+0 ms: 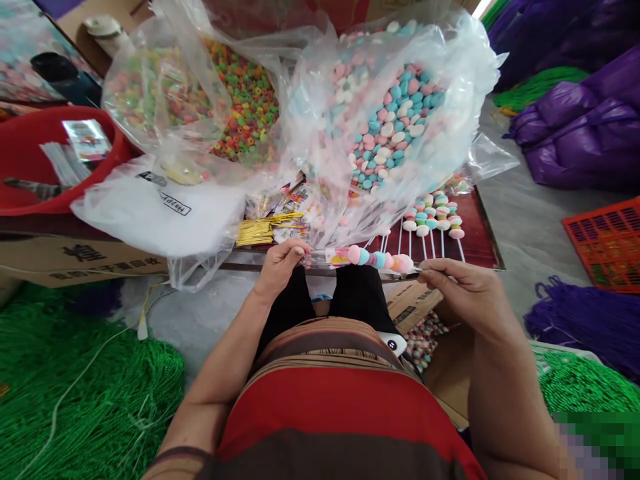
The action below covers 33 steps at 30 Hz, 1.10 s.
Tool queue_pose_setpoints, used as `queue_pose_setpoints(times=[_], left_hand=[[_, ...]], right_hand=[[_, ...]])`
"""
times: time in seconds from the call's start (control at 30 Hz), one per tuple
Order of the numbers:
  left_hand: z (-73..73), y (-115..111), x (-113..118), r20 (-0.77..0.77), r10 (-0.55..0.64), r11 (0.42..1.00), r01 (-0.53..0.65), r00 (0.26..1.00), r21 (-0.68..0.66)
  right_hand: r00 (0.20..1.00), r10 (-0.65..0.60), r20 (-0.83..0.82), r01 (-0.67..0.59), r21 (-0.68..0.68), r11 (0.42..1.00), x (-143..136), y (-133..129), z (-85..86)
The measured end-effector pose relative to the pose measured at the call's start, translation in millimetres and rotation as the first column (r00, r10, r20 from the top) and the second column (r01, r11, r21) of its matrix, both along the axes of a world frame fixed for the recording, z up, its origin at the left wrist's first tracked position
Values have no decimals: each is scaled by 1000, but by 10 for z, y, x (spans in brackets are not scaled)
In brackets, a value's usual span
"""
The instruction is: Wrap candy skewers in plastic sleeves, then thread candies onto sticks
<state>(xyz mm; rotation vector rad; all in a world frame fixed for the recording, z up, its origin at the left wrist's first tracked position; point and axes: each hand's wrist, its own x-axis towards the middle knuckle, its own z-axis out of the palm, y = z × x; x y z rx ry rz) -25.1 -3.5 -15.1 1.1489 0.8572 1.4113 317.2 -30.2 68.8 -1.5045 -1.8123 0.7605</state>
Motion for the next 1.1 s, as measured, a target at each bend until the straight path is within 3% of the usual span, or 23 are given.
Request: queue_pose_setpoints(times=[0.2,0.37,0.5,0.6,0.8,0.97,1.03,1.1], left_hand=[[-27,27,-94,-164,7,995,9,987,99],[195,15,-54,-252,9,977,44,968,207],[351,31,-59,-312,49,940,61,949,335],[406,40,-86,-374,59,925,91,926,370],[478,13,-84,-408,1,965,107,913,241],[546,5,-3,-406,-60,974,143,912,175],[569,0,38,-327,-116,985,150,938,81],[586,-8,70,-106,-191,981,185,976,-57]], right_hand=[[997,47,59,-52,79,996,53,2,112],[997,62,52,-69,141,988,74,-7,85],[996,-4,91,-18,241,970,116,-17,4],[997,-24,69,8,216,976,113,-32,-15],[995,83,61,-84,10,996,-8,-46,88],[984,166,63,-164,-35,986,-147,-34,77],[987,159,20,-158,-57,986,-212,-49,-4],[992,117,-56,-122,-96,988,-283,-73,-109]])
